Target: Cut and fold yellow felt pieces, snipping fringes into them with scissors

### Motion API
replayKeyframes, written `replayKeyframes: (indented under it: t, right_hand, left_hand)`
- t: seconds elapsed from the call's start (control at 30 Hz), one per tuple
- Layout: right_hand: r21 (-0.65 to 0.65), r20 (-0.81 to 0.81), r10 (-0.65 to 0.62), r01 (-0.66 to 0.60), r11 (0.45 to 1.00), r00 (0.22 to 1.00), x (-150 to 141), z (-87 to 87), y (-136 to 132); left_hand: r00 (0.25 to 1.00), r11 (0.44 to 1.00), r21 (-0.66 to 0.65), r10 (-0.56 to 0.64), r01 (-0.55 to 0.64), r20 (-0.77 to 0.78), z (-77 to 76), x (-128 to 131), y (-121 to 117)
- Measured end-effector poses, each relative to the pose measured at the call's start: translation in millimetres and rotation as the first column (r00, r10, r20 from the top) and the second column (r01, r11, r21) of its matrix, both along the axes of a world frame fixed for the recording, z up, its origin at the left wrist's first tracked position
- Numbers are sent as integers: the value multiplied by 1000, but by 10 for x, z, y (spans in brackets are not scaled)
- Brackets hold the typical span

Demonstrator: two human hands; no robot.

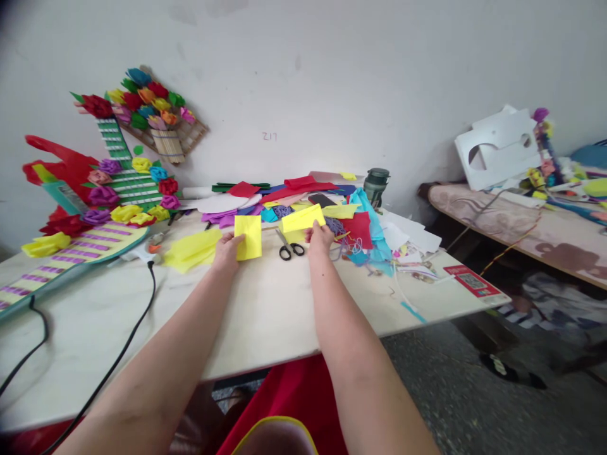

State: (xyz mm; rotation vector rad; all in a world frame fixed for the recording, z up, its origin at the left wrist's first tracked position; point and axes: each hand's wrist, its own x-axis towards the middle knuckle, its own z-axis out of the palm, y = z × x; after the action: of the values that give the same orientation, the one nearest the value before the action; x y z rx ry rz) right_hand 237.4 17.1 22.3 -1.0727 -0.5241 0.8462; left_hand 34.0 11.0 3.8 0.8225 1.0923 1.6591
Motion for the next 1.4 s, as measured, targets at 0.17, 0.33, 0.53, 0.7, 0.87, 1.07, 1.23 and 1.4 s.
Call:
replayKeyframes:
  t: [0.17, 0.33, 0.53, 0.7, 0.87, 1.07, 1.23, 1.4]
  right_hand:
    - [28, -137, 1, 3, 1000, 991, 23, 34, -20]
    - [75, -124, 45, -36, 996, 991, -21, 2, -14]
    - [81, -86, 106, -99, 992, 991, -151, 14, 86]
    - [-18, -77, 106, -107, 994, 991, -316, 108, 336]
    - [-61, -137, 116, -126, 990, 984, -388, 264, 660]
    - [-35, -68, 474, -477, 878, 878, -409, 411, 823]
    - [-249, 171, 581, -535, 807, 796, -622, 336, 561]
    - [-230, 189, 664, -625, 746, 723, -756, 142, 244]
  left_hand:
    - [1000, 1000, 9, 1, -1, 3, -14, -8, 10]
    - [1000, 1000, 0, 12, -12, -5, -31, -13, 29]
    - [1000, 1000, 7, 16, -16, -17, -66, 7, 62]
    - [1000, 1000, 20, 16, -16, -21, -96, 1, 89]
    - [1000, 999, 35, -12, 13, -24, -138, -12, 114]
    - [999, 998, 44, -43, 44, -31, -155, -4, 118]
    - [997, 999, 47, -11, 15, -74, -175, -4, 155]
    - [993, 998, 65, 24, -17, -115, -206, -19, 182]
